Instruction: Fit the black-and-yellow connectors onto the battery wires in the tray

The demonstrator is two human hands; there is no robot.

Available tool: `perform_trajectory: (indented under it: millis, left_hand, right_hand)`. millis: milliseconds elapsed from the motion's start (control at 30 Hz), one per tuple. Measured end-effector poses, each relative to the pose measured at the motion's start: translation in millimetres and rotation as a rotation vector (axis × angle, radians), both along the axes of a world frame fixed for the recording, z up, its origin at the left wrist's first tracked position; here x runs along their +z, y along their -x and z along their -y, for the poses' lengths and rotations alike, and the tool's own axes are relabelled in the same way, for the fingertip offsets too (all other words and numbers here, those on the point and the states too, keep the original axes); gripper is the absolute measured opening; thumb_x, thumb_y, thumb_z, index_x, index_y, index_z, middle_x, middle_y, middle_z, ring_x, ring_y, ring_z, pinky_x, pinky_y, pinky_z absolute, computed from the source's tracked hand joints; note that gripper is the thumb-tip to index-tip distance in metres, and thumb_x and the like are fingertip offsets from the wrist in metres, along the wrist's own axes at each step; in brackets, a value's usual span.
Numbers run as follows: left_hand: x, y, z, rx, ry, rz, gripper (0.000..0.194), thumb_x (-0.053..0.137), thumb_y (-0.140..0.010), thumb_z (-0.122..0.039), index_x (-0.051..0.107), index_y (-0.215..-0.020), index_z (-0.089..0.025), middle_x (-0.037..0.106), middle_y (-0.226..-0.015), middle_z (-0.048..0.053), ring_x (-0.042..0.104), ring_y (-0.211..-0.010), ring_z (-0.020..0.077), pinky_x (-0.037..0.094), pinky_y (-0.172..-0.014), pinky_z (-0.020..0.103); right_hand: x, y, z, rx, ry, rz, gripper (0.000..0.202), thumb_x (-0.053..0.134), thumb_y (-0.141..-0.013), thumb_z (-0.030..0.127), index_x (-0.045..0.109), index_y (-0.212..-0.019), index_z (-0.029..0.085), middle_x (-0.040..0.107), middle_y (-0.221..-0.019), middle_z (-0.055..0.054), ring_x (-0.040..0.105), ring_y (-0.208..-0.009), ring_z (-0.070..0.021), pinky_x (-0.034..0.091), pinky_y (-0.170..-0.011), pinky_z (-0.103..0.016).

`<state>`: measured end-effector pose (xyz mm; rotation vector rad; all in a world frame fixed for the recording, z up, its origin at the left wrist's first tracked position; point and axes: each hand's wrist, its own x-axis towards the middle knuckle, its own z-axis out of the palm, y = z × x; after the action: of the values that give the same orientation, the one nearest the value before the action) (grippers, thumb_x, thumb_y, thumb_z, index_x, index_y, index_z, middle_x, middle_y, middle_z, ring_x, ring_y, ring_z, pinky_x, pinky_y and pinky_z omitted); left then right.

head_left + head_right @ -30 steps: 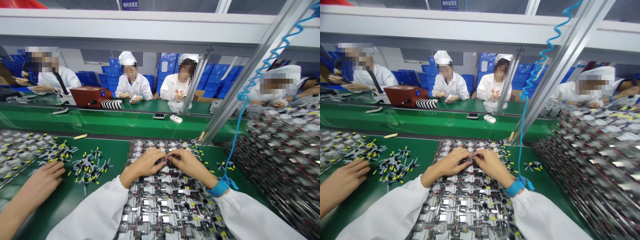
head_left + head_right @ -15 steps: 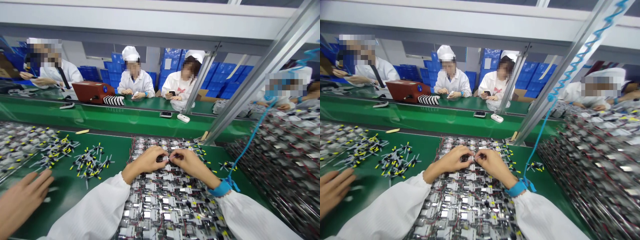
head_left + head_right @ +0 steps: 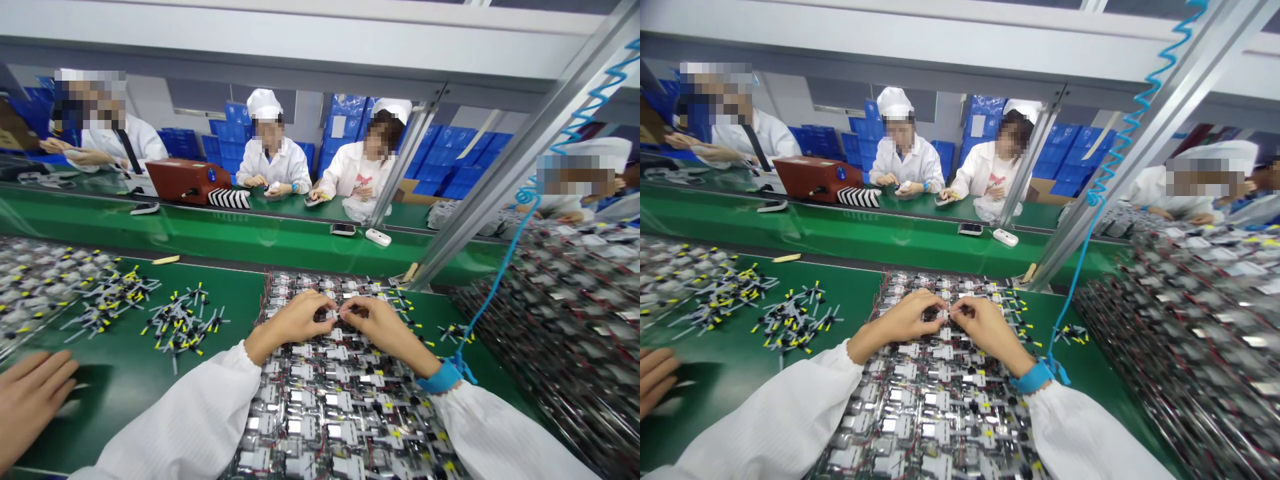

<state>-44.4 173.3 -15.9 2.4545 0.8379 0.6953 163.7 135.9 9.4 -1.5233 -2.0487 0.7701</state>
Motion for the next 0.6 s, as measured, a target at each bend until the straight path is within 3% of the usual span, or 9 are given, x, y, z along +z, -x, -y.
perform_trajectory:
  millis: [200, 600]
  left_hand:
    - [3.0, -0.1, 1.2, 0.009, 0.022, -0.011, 0.022, 0.064, -0.087, -0.026, 0.066, -0.107, -0.018, 0.07, -0.096, 0.006, 0.061, -0.096, 0.0229, 0.047, -0.086, 0.034]
    - [1.7, -0.3, 0.7, 0.014, 0.017, -0.011, 0.022, 0.065, -0.087, -0.027, 0.067, -0.107, -0.018, 0.07, -0.096, 0.006, 0.061, -0.097, 0.0227, 0.047, -0.087, 0.033]
  right_hand:
    - [-2.8, -2.9, -2.1, -0.017, 0.014, -0.02, 0.026, 0.055, -0.085, 0.039, 0.072, -0.086, 0.019, 0.072, -0.079, -0.002, 0.057, -0.063, -0.0178, 0.04, -0.058, -0.027]
    - [-7.5, -4.5, -5.6, 0.01, 0.004, -0.029, 0.025, 0.055, -0.084, 0.038, 0.072, -0.084, 0.02, 0.073, -0.082, -0.004, 0.063, -0.076, -0.0216, 0.044, -0.065, -0.028]
